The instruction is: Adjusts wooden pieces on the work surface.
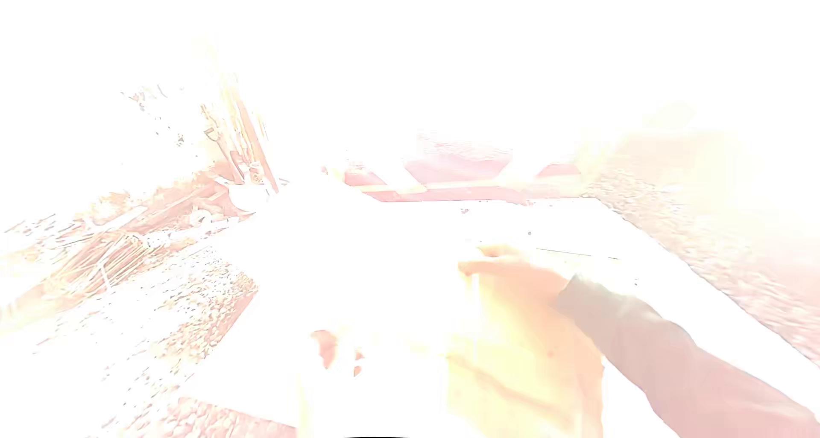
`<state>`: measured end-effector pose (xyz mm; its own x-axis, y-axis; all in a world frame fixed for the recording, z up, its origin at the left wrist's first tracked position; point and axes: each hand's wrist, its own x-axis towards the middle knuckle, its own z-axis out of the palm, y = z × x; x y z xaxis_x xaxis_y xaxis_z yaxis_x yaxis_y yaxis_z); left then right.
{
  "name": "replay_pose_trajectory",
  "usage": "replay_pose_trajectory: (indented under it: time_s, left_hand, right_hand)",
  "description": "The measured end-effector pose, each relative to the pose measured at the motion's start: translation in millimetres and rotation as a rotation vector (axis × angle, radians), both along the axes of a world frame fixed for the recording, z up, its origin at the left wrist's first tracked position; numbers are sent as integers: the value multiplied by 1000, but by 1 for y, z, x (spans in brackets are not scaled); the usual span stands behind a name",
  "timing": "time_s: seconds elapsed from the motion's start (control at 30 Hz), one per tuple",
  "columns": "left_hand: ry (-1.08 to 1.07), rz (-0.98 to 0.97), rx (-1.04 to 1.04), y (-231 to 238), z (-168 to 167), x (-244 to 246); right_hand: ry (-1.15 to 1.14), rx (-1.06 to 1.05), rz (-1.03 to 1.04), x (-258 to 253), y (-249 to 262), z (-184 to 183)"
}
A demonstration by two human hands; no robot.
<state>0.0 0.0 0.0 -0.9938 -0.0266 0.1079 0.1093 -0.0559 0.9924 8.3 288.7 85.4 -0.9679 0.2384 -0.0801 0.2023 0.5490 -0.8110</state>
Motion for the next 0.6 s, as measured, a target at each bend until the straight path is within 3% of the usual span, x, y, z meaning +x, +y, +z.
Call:
replay_pose_trajectory:
  time_s: [0.1,0.23,0.3,0.37,0.43,0.5,0.6]
  left_hand:
    - [-349,-275,-156,48,-7,-12]
    - [-459,-479,-102,129,8,-46]
    - [-431,-531,-24,175,18,-79]
    - [-309,-630,-14,226,15,-133]
    - [-100,-622,-230,263,-1,-185]
    - [91,-479,-568,278,-20,-195]
    - [258,-485,-989,264,-46,-186]
  right_hand:
    - [-38,78,27,-14,56,9]
    - [280,303,12,-64,144,-6]
    - [409,536,-154,-94,161,7]
    - [316,680,-246,-139,185,52]
    - [296,677,-288,-179,199,76]
    - [368,714,-261,-207,195,46]
    - [361,857,-29,-205,182,-43]
